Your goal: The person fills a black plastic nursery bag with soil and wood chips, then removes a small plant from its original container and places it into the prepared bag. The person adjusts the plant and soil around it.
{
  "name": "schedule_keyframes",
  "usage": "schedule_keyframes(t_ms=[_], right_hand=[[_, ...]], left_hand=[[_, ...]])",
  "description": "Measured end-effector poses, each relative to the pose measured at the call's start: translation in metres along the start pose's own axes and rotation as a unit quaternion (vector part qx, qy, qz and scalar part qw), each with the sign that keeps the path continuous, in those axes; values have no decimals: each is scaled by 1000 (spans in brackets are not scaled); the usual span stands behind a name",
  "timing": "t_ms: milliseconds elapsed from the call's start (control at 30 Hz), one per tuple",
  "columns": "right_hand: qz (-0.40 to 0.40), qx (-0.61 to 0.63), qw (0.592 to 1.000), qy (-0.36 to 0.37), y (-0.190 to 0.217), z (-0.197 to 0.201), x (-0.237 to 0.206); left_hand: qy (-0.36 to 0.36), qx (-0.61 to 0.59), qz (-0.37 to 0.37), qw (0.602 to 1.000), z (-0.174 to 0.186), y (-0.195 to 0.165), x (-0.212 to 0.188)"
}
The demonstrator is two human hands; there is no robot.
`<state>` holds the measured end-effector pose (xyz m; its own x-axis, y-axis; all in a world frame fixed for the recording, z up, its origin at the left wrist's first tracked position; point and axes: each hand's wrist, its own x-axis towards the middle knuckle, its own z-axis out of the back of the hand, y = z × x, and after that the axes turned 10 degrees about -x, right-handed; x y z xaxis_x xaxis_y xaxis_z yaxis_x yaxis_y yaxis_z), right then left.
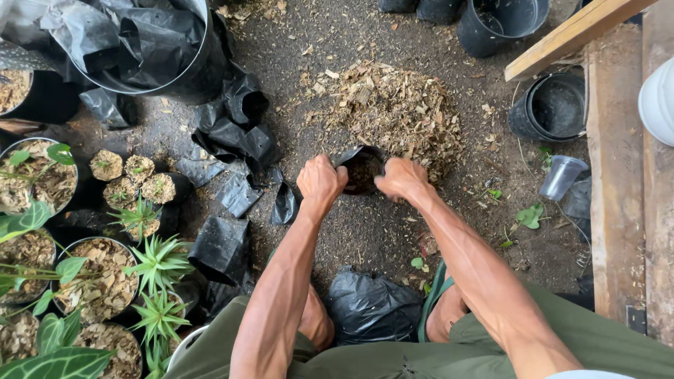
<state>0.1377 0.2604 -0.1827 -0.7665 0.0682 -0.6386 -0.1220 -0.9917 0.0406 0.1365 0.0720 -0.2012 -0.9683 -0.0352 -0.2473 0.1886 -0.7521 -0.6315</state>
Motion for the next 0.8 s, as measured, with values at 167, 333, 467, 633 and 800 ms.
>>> schedule_keyframes(t_ms=[167, 333, 467, 633, 800], right_hand=[[-7, -32, 996, -78, 2, 16, 4], [-47, 4, 996, 72, 7, 11, -23], [-17, 24, 1000, -12, 6, -3, -15], [-15, -57, 997, -46, 0, -1, -4], [-29, -35, 998, -41, 0, -7, -7]], left_hand=[[157, 65, 134, 976, 18, -11, 2], [-8, 42, 13, 999, 22, -19, 3], [53, 73, 42, 995, 16, -14, 1], [33, 68, 26, 997, 19, -11, 3], [98, 59, 52, 992, 14, -10, -2]])
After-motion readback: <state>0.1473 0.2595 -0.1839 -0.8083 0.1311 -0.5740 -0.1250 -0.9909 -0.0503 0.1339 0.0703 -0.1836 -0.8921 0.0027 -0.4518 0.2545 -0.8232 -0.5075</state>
